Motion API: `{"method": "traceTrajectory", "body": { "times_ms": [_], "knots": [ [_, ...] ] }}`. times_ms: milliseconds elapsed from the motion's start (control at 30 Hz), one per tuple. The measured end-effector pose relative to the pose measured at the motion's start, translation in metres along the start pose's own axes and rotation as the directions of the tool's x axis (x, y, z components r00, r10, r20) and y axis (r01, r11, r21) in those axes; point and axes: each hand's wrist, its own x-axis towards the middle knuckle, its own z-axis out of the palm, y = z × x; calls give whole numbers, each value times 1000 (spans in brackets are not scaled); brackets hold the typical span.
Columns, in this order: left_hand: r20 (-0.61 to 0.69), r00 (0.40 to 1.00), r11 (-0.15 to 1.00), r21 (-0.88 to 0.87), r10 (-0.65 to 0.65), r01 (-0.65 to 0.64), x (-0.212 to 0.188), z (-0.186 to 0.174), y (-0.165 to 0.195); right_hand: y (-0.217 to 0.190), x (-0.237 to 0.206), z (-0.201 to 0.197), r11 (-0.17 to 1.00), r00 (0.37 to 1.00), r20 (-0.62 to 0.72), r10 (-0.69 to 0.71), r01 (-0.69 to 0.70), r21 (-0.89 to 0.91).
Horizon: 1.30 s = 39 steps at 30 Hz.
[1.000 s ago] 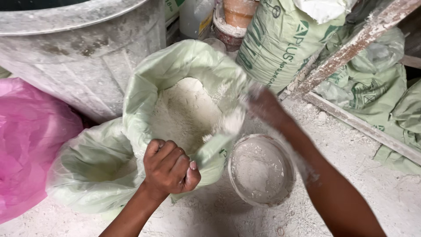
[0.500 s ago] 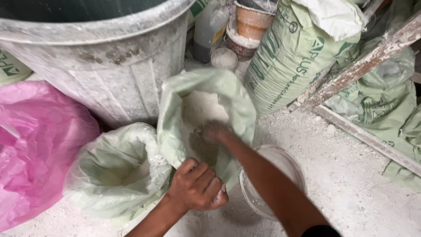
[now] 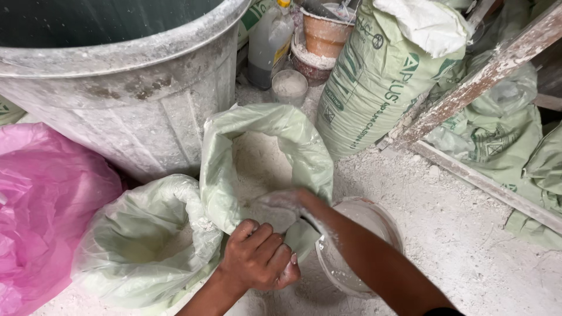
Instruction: The person scrapes residue into a red plastic cup, pours water into a bowl, scoops plaster powder from a bag into the bowl, brushes an amber liquid onto a wooden mold board, mixes a plaster slurry by hand in the bowl, and scoops the mixed plaster onto the mold board with a small container.
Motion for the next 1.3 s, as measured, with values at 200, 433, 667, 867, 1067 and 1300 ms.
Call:
{"method": "traceTrajectory", "body": {
  "times_ms": [200, 433, 667, 867, 1067, 1300],
  "knots": [
    [27, 1000, 999, 35, 4, -5, 0, 0, -3, 64, -28, -9, 950, 973, -230, -15, 86, 302],
    [44, 999, 997, 81, -23, 19, 7, 15, -2, 196, -109, 22, 883, 890, -410, 199, 19, 469],
    [75, 996, 992, 122, -41, 32, 16, 17, 3, 249, -139, 75, 848, 882, -375, 286, -50, 527],
    [82, 994, 978, 201, -65, 47, 15, 17, -9, 240, -137, 87, 966, 811, -542, 223, -109, 235],
    [34, 949, 810, 530, -315, 250, 30, -9, -17, 221, -126, 147, 828, 687, -536, -491, 176, -533],
    [470, 882, 986, -150, 9, 70, 39, 63, 87, 252, -153, 112, 994, 930, -356, 88, -106, -32]
  ]
}}
